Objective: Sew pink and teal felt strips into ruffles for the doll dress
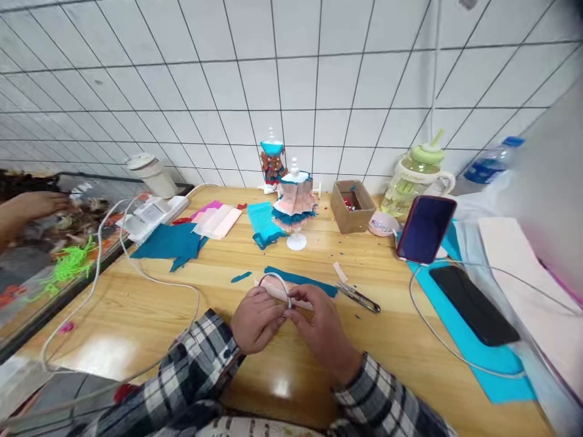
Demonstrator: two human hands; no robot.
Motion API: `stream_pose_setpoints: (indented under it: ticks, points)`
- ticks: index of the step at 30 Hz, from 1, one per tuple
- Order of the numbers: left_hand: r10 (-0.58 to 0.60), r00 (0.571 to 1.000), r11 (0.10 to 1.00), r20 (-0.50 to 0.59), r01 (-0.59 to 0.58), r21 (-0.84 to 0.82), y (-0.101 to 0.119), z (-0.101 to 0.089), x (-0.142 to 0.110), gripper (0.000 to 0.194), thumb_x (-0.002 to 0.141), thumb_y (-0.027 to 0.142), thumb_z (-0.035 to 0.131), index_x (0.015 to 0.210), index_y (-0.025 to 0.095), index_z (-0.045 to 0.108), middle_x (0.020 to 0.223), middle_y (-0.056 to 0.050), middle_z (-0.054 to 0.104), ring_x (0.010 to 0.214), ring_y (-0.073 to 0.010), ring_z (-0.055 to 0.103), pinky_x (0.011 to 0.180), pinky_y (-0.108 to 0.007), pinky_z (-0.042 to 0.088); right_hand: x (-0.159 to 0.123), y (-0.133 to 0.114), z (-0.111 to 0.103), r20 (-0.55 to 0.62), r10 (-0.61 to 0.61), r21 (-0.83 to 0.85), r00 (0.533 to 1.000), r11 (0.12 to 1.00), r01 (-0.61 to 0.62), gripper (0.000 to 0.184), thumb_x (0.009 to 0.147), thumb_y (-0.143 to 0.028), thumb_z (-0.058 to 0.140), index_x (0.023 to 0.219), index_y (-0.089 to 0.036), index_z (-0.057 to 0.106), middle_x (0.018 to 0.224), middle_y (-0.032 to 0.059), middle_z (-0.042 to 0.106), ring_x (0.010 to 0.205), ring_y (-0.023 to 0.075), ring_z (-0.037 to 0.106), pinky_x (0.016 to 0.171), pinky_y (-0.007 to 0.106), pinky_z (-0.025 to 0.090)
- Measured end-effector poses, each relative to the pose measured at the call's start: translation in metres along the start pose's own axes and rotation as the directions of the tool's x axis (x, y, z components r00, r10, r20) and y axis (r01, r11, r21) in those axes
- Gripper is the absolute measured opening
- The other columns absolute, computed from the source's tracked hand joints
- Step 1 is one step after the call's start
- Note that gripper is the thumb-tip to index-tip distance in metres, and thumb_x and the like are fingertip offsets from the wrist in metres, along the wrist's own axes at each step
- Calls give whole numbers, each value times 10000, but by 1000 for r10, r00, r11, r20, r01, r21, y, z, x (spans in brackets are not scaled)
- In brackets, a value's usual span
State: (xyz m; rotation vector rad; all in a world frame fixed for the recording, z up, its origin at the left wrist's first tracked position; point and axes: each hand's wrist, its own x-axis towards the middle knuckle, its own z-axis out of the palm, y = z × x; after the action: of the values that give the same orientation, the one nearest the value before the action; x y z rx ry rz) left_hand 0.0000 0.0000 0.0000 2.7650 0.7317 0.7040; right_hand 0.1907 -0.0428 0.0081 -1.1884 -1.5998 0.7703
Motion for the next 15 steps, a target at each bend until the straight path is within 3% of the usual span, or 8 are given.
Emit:
stream_pose_setpoints:
  ticks: [3, 6, 8, 11, 12, 15]
  points:
    - [12, 1000, 999, 24, -11, -32, 2, 0, 5, 315, 886, 166, 402, 1155, 176, 566, 1011, -107, 669, 962, -224, 595, 854, -390, 436, 0, -1, -1, 6, 0, 9, 1000, 1000, 0, 148, 802, -171, 648, 897, -211, 543, 922, 14, 626, 910, 174, 572, 841, 318, 441]
    - [-14, 1000, 999, 19, 15, -32, 2, -2, 6, 387, 890, 176, 387, 1250, 180, 531, 1149, -129, 642, 1076, -239, 572, 917, -408, 427, -1, -1, 0, -30, -17, 31, 999, 999, 18, 154, 807, -205, 642, 828, -215, 490, 951, 27, 623, 918, 178, 574, 827, 323, 453]
    - [-59, 998, 998, -4, 59, -8, 2, -3, 5, 371, 897, 187, 387, 1229, 181, 553, 1110, -124, 658, 1041, -239, 583, 905, -413, 427, -1, 0, 0, -74, -8, 27, 997, 1000, 10, 174, 811, -226, 638, 926, -217, 508, 1032, 50, 623, 932, 184, 579, 810, 329, 471]
    - [-122, 992, 992, -27, 123, 18, 2, -4, 3, 324, 908, 205, 381, 1146, 169, 599, 1024, -119, 677, 969, -236, 594, 860, -411, 426, 0, 1, 0, -92, 2, -39, 996, 999, -6, 471, 811, -239, 645, 1249, -226, 472, 1193, 89, 590, 968, 198, 587, 815, 350, 494]
    - [-133, 991, 991, -28, 133, 21, 2, -3, 3, 322, 912, 210, 375, 1136, 167, 603, 1022, -120, 676, 965, -236, 592, 852, -411, 423, 1, 1, 0, -75, -13, -69, 997, 998, 8, 486, 826, -236, 634, 1285, -239, 475, 1221, 89, 585, 1001, 202, 585, 849, 361, 491]
    - [-132, 991, 990, -16, 133, 40, 1, -1, 2, 341, 919, 224, 357, 1158, 157, 592, 999, -120, 672, 936, -234, 587, 827, -406, 417, 2, 2, -1, -53, -60, -143, 997, 988, 52, 235, 885, -223, 573, 1111, -258, 629, 1115, 50, 653, 1022, 197, 594, 907, 362, 471]
